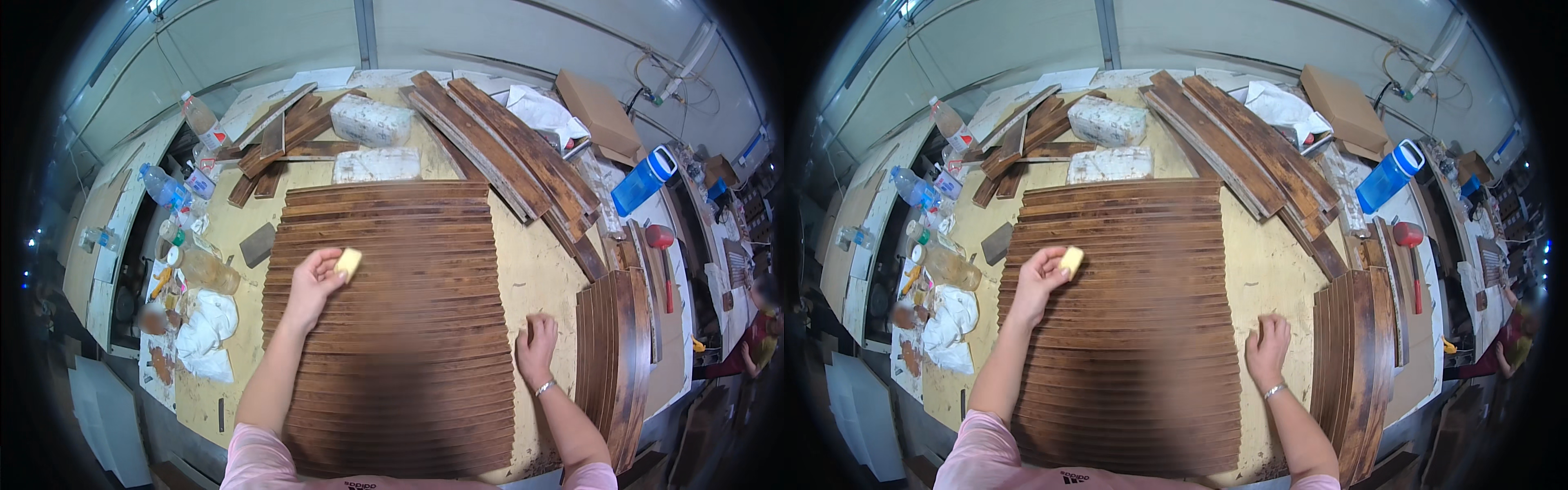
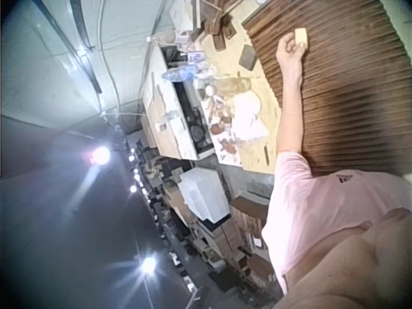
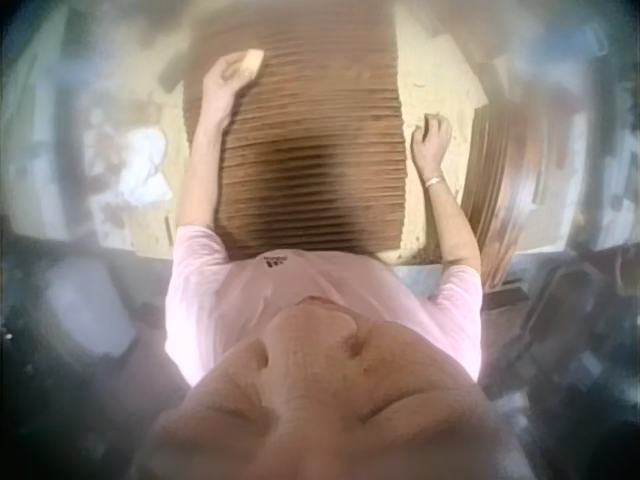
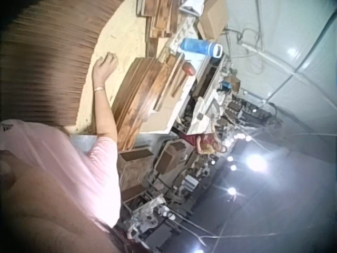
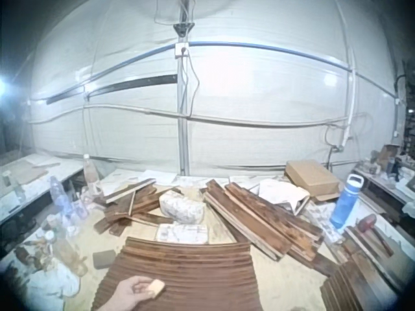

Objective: The person rubs a ribbed wooden panel with a small block and then wipes the surface with a white cloth, handling several wooden planks on the workbench.

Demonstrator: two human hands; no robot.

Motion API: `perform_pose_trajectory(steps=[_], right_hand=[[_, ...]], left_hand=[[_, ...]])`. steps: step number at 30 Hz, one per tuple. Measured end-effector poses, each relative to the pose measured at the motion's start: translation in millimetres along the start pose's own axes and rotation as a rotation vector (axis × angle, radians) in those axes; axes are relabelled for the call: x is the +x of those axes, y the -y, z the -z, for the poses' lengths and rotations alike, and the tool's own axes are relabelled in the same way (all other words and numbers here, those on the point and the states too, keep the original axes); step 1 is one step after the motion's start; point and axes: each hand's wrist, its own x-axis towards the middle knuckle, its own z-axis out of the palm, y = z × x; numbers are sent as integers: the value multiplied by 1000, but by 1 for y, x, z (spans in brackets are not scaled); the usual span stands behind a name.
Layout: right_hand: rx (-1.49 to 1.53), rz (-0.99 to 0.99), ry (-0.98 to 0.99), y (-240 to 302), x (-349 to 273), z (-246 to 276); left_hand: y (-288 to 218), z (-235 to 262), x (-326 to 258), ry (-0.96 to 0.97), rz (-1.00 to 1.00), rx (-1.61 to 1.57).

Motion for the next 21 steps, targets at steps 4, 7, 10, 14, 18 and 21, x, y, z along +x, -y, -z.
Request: perform_pose_trajectory(steps=[4,7,10,14,18,21], right_hand=[[191,80,-72,2,72,-21],[145,179,-124,11,131,-45],[65,192,-89,12,156,-63],[-160,205,-64,22,152,-79],[-188,204,-40,26,154,-77],[-177,158,-14,29,153,-72]], left_hand=[[-15,-5,16,53,178,-356],[-10,-3,31,121,201,-493],[-7,-12,49,146,191,-513],[-1,-17,68,92,156,-375],[12,-47,119,-100,-198,247],[-7,-125,142,-217,-392,839]])
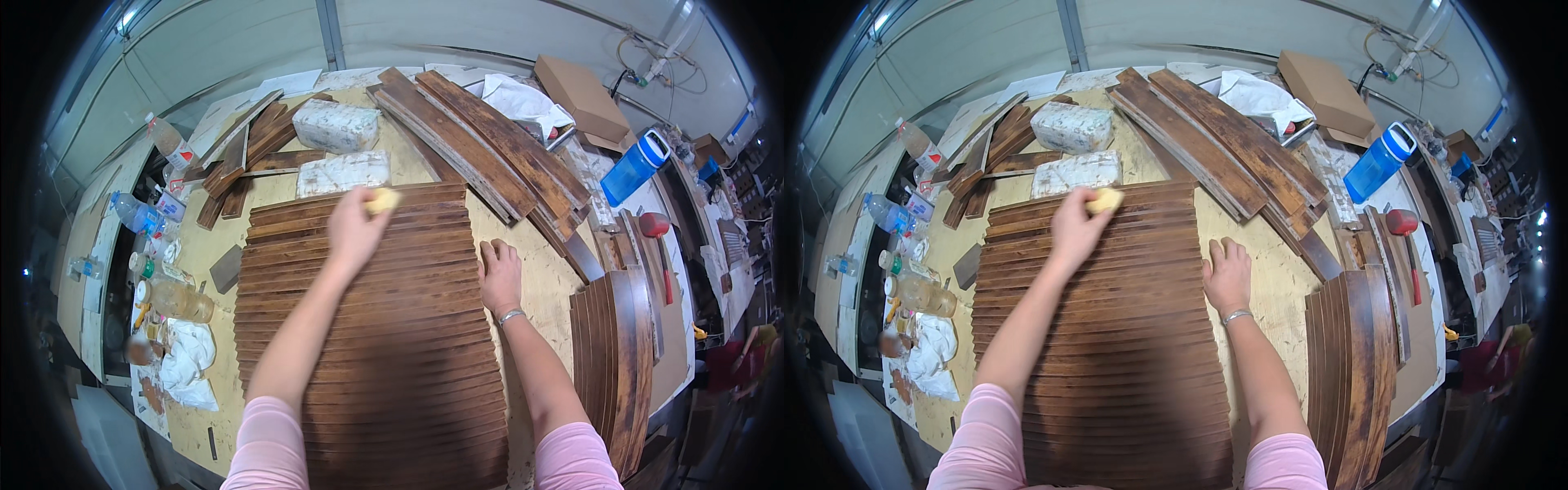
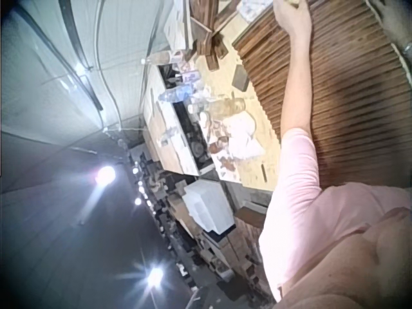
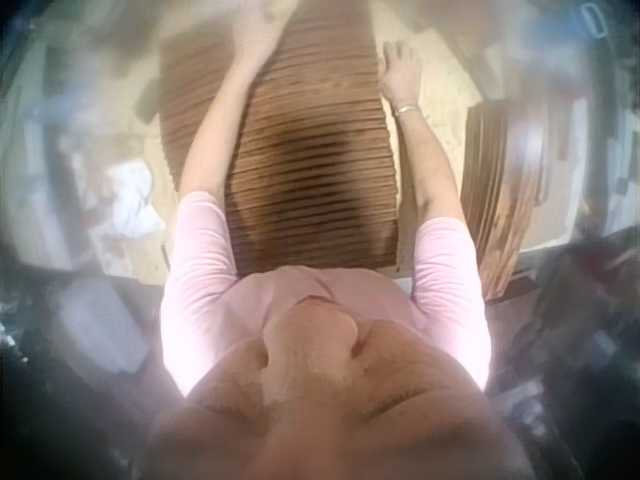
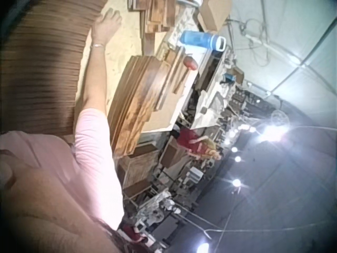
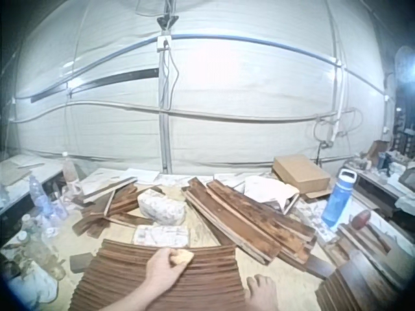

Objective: The person rubs a ribbed wooden panel with a small block and then wipes the surface with a white cloth, handling several wooden planks on the workbench.

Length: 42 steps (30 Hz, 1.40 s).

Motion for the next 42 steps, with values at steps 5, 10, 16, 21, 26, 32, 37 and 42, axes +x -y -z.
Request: perform_pose_trajectory(steps=[5,10,16,21,26,32,37,42], right_hand=[[58,-19,-16,-1,2,-1],[36,-26,-19,-3,-1,-3],[-2,-11,-19,0,-1,-2],[30,11,-49,-3,2,-4],[429,-163,-65,-23,28,-7],[93,175,143,63,107,3],[52,237,110,59,128,-16],[204,155,42,64,153,-32]], left_hand=[[-32,-74,12,119,-334,278],[39,-3,3,-20,-27,347],[120,89,-3,-317,12,558],[52,17,7,-84,-419,400],[69,15,19,-216,-202,268],[63,21,12,-220,-132,147],[33,-3,22,-151,-168,83],[73,19,11,-186,-45,5]])
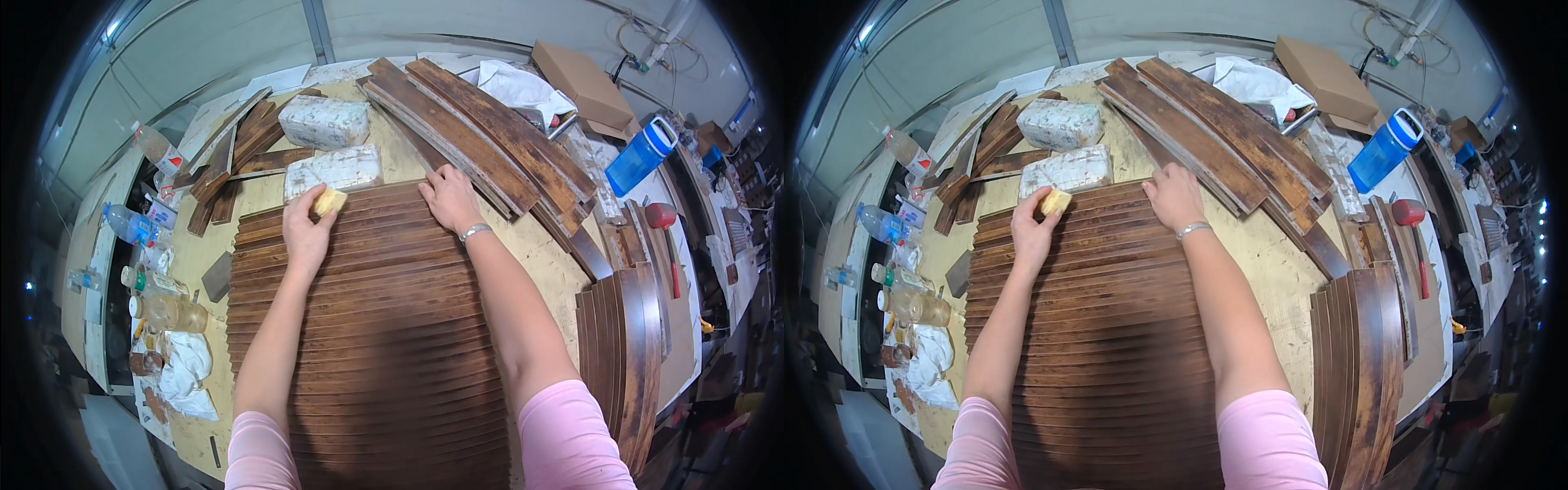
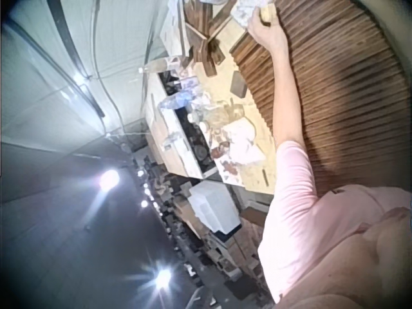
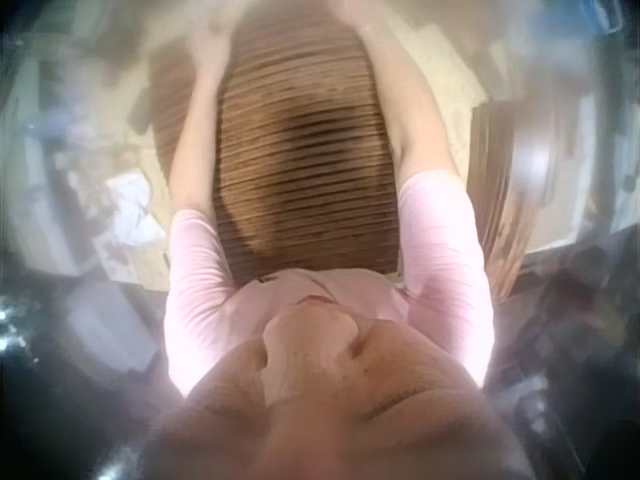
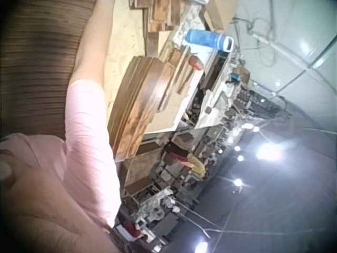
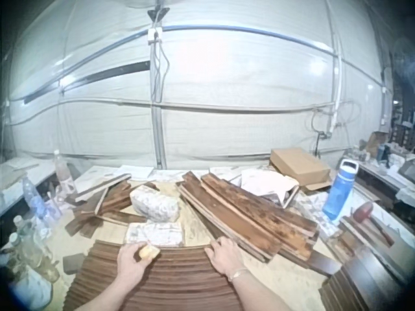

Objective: The person rubs a ribbed wooden panel with a small block and then wipes the surface with a white cloth, handling several wooden planks on the workbench.

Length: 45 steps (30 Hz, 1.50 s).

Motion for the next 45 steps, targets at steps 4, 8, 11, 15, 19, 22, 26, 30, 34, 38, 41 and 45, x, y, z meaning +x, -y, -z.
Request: perform_pose_trajectory(steps=[4,8,11,15,19,22,26,30,34,38,41,45], right_hand=[[-162,-40,97,-4,7,-7],[-118,-54,154,5,4,-5],[-149,-63,153,6,3,-4],[-173,-80,157,4,2,-3],[-148,-105,187,10,4,-1],[-126,-130,192,9,3,-1],[-133,-135,190,8,3,1],[-146,-148,215,9,4,2],[-118,-164,227,10,4,-1],[-130,-149,192,7,4,-1],[-150,-129,180,7,3,-2],[-129,-138,213,10,5,0]], left_hand=[[-4,8,-1,27,-56,85],[-23,-15,-2,120,-192,137],[-25,-22,4,208,-342,275],[-11,2,12,83,-402,507],[-26,-12,17,95,-546,226],[-22,-17,18,193,-568,341],[12,18,25,45,-408,534],[6,18,23,33,-503,362],[16,20,20,126,-511,482],[32,41,21,-39,-435,499],[15,29,18,17,-570,345],[18,25,14,129,-537,428]])
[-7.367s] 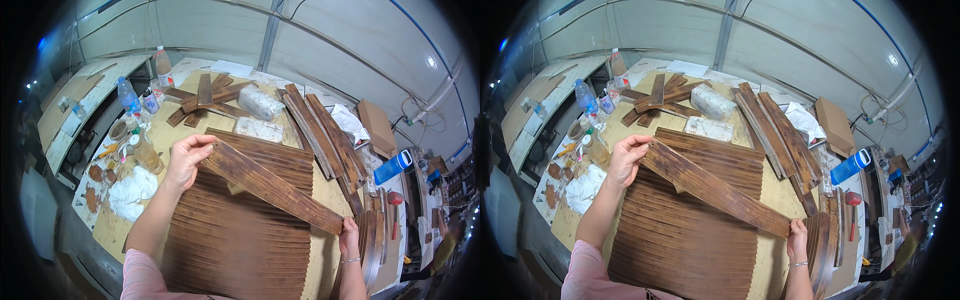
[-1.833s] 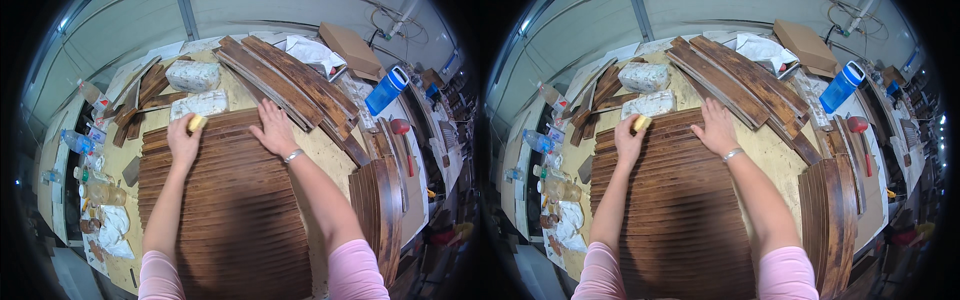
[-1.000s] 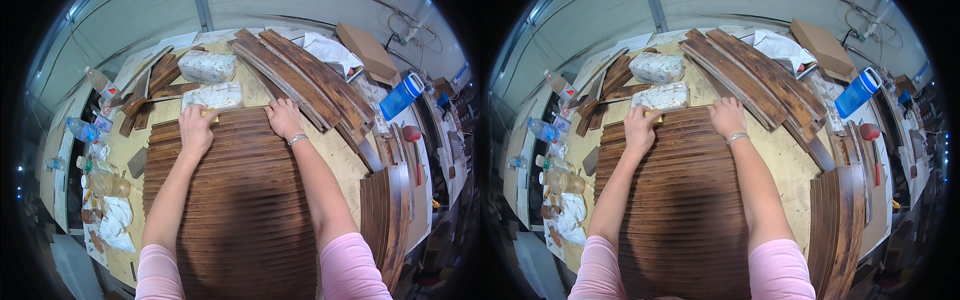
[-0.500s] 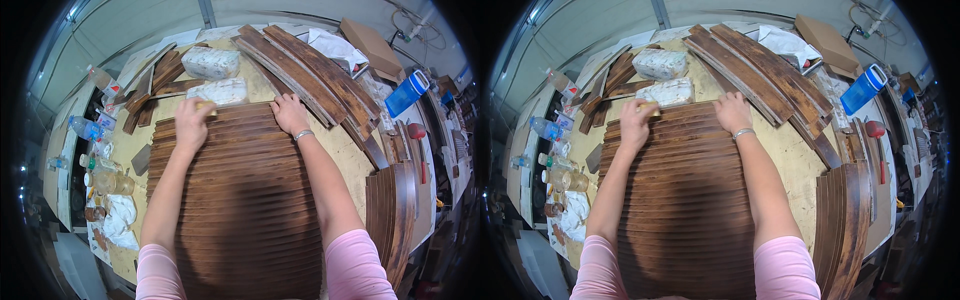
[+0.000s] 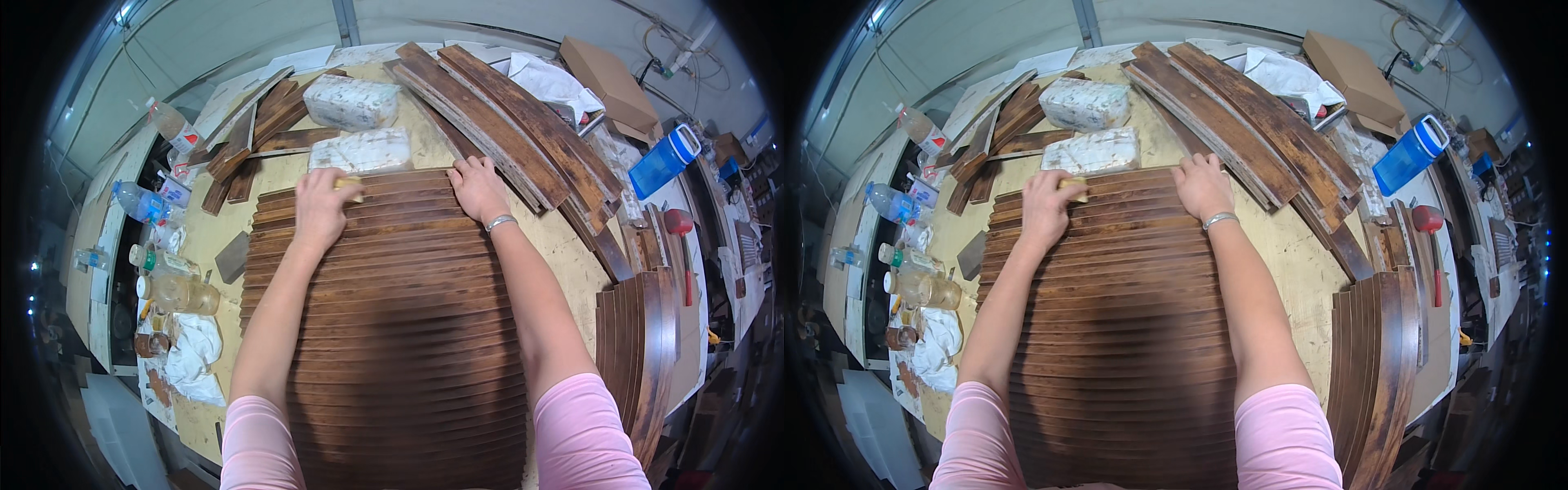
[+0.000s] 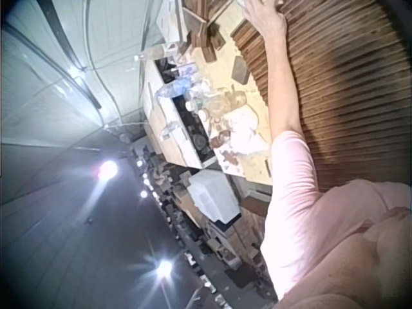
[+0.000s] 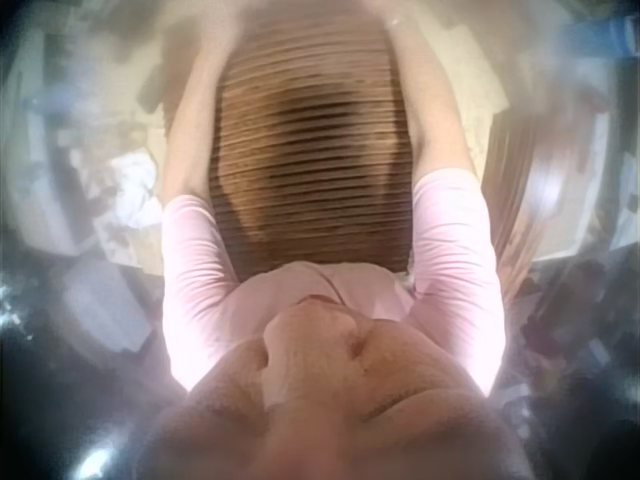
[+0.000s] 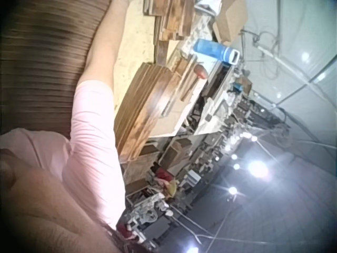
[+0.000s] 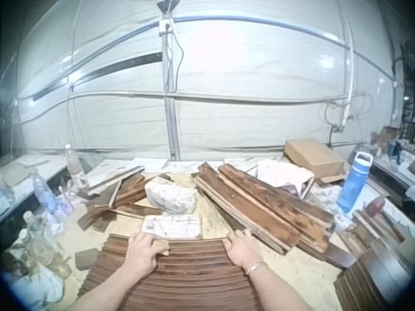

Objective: The person rubs a ribbed wooden panel with a small block and then wipes the surface with a white cloth, handling several wooden planks on the workbench.

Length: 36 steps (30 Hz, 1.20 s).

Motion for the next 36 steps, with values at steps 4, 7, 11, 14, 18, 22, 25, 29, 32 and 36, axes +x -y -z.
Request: perform_pose_trajectory(steps=[4,7,11,14,18,22,25,29,32,36], right_hand=[[-16,14,-55,-3,0,-4],[-16,50,-54,-3,2,-5],[-5,49,-65,-4,0,-3],[-24,52,-78,-11,0,-4],[-18,29,-35,2,1,-1],[-24,31,-51,-1,0,0],[-18,30,-53,-2,-1,-1],[-18,34,-58,-1,-1,-1],[-31,34,-56,0,0,0],[-34,42,-61,-3,0,-5]], left_hand=[[16,7,-8,-127,141,130],[0,3,-2,-127,4,-24],[4,-3,-5,-21,-34,-87],[67,0,-26,-23,273,-33],[160,38,-76,-42,632,249],[164,45,-73,-54,556,183],[148,38,-66,-7,433,197],[132,27,-59,-56,697,251],[101,9,-43,-87,640,196],[21,-15,0,-67,487,-5]])
